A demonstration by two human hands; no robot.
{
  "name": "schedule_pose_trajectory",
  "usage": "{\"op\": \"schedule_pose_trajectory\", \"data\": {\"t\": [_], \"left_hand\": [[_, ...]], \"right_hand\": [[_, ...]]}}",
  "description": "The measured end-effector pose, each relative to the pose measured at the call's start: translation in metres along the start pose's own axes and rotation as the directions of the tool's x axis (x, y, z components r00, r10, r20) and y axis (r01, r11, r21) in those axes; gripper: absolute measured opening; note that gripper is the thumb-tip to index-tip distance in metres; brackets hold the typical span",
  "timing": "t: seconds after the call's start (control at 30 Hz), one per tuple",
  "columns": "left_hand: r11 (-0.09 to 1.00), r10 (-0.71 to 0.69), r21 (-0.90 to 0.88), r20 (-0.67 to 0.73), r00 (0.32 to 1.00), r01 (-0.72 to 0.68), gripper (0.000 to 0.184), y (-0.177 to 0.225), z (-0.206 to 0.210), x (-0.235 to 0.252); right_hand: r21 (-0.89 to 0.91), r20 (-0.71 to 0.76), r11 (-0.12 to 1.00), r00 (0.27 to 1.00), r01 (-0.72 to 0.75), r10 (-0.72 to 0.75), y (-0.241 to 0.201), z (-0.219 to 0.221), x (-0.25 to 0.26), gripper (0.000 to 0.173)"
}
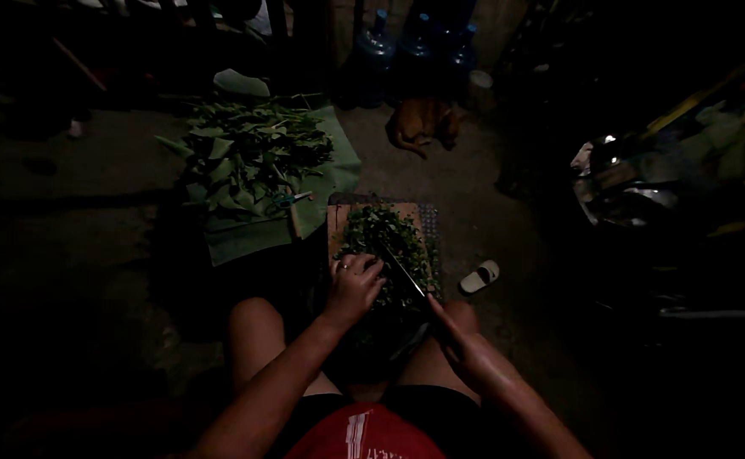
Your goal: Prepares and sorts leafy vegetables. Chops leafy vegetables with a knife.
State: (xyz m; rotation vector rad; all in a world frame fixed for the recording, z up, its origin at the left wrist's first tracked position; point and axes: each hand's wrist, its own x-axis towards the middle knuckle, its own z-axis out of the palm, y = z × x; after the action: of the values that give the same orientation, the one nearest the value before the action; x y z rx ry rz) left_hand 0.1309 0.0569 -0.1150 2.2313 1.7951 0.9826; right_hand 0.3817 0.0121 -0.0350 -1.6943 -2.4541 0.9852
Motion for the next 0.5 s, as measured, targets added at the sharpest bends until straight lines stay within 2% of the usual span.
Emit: {"op": "schedule_pose_trajectory", "data": {"t": [0.13,0.3,0.43,0.5], "left_hand": [[0.999,0.042,-0.008,-0.16,0.986,-0.044,0.016,-0.007,0.011,-0.001],[0.998,0.056,-0.01,-0.161,0.985,-0.058,0.012,-0.009,0.015,0.001],[0.997,0.071,-0.01,-0.108,0.992,-0.073,0.014,-0.012,0.009,0.004],[0.996,0.09,-0.013,-0.078,0.993,-0.092,0.018,-0.012,0.005,-0.002]], "right_hand": [[-0.138,-0.008,0.99,1.0,-0.012,0.011,-0.017,-0.016,-0.018,0.067],[-0.259,0.106,0.958,0.982,-0.123,0.155,-0.033,-0.009,-0.01,0.069],[-0.175,0.061,0.982,0.994,-0.074,0.086,-0.021,0.008,0.005,0.07],[-0.063,0.066,0.997,0.996,-0.048,0.052,-0.011,0.012,0.006,0.071]]}}
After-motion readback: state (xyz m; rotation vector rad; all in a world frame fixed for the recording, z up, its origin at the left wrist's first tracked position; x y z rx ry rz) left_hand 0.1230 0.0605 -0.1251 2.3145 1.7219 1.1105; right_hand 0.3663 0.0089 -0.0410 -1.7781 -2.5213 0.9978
